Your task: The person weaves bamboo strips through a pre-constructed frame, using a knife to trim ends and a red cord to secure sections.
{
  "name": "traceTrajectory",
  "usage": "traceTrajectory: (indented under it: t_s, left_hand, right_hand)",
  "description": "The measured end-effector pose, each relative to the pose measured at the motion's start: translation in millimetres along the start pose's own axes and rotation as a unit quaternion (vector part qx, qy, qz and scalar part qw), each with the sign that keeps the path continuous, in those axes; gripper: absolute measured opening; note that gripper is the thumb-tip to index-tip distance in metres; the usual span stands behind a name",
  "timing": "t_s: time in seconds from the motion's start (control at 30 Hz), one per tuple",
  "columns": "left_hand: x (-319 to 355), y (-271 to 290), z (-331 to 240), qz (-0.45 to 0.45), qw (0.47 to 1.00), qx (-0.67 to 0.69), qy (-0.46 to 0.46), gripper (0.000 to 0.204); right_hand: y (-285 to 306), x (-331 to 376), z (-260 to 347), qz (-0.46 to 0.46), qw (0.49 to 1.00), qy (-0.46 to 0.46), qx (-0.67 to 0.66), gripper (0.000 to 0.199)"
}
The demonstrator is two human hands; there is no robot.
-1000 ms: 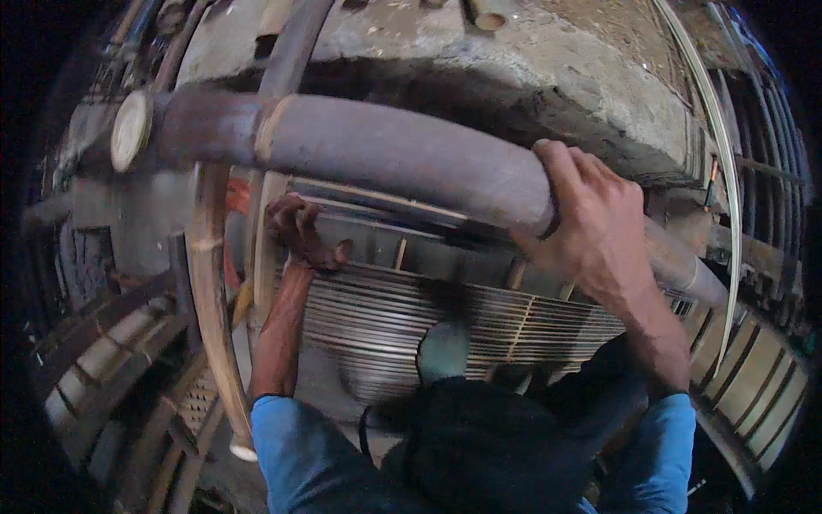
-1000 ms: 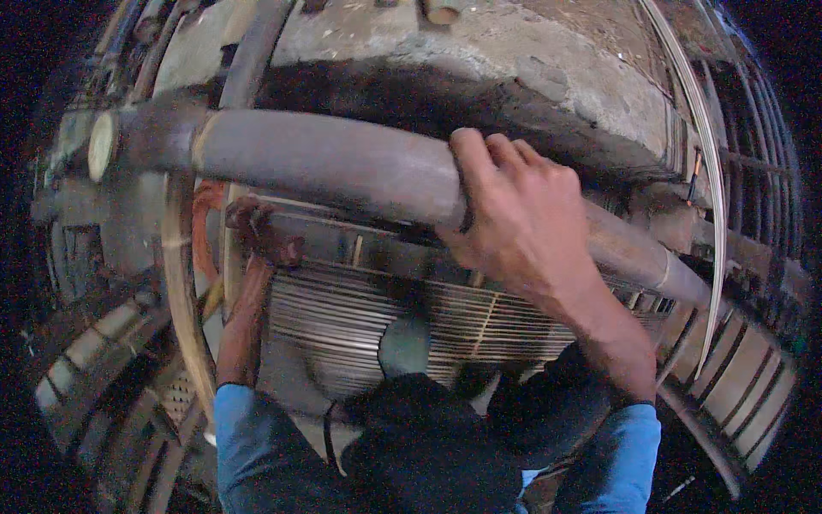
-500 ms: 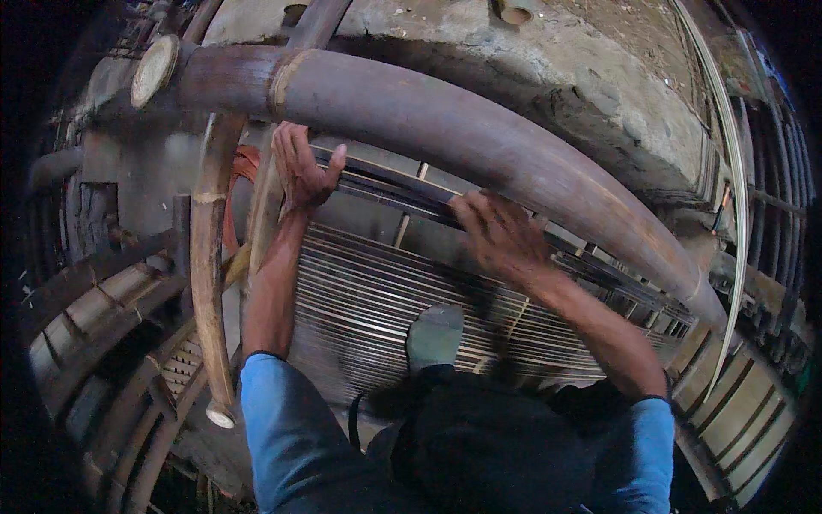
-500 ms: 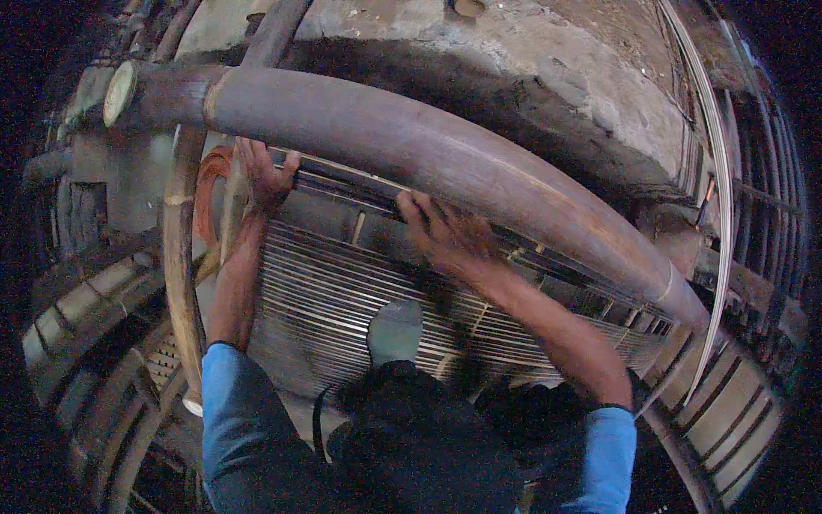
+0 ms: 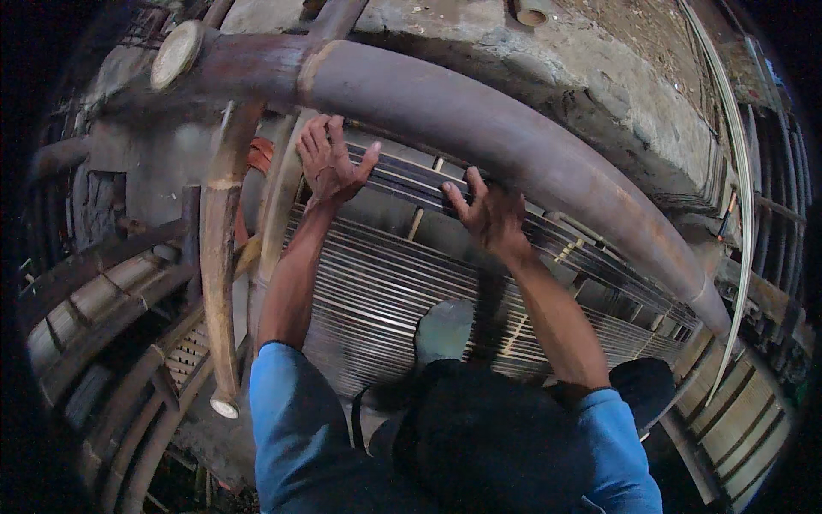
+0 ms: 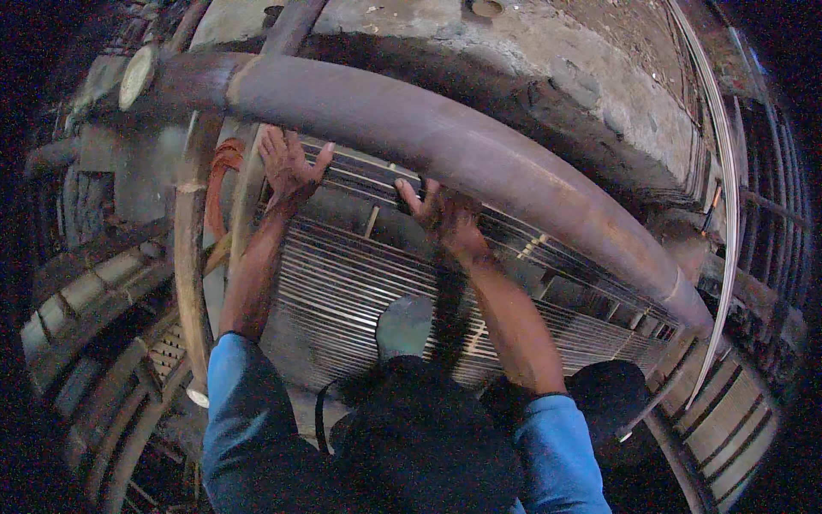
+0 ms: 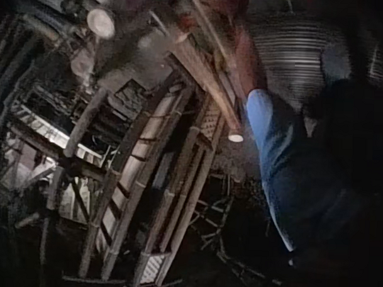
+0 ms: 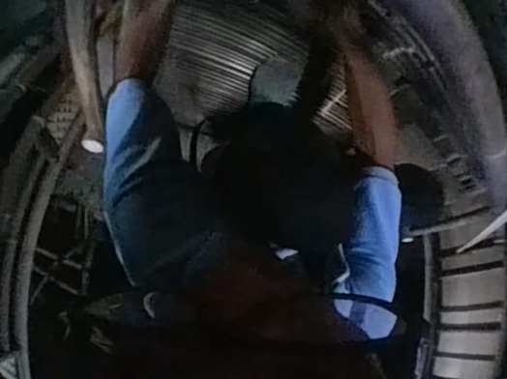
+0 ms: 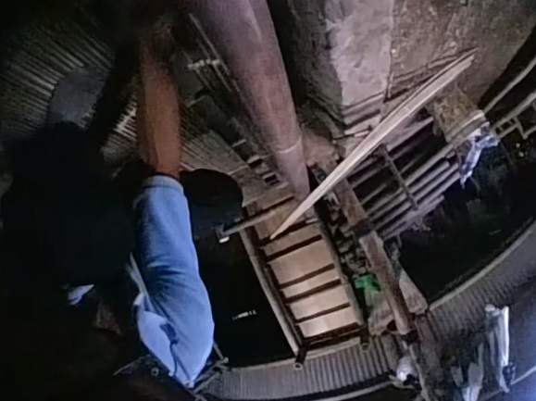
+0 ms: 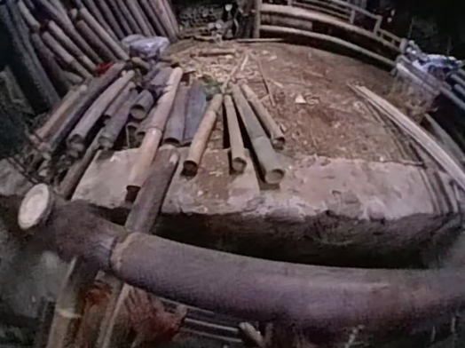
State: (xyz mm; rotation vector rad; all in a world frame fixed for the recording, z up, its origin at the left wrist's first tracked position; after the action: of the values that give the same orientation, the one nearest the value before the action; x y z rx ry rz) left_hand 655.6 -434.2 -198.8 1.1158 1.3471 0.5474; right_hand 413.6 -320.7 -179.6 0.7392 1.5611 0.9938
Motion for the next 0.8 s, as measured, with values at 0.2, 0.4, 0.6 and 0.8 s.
traceTrajectory:
  t_s: [0.2,0.4,0.6,0.8]
  left_hand:
    - [6,14,34,-0.055,0.985,0.166,0.007,0.075]
    - [12,34,17,-0.068,0.974,0.209,-0.053,0.078]
    - [-7,-13,3,-0.041,0.986,0.140,-0.079,0.075]
    - [-19,24,18,-0.069,0.981,0.171,-0.067,0.062]
  right_hand:
    - [7,-31,-7,0.319,0.909,-0.186,-0.194,0.062]
    - [17,-26,-26,0.314,0.915,-0.187,-0.169,0.062]
    - [19,-17,-9,0.265,0.920,-0.222,-0.187,0.056]
    - [102,-56,-11,0.196,0.944,-0.048,-0.261,0.041]
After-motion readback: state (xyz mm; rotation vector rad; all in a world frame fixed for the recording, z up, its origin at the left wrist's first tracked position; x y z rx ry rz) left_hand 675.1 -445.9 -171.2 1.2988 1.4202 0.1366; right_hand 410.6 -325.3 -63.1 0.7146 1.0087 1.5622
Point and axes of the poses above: each hand's wrist, its own x-axis away from the middle knuckle, its own y-axis out of the back of the hand, z = x × y, the point moved 5 cm from there along -x, towards the middle knuckle, and after that the axes turned 8 degrees about -z, right-handed, at the moved point
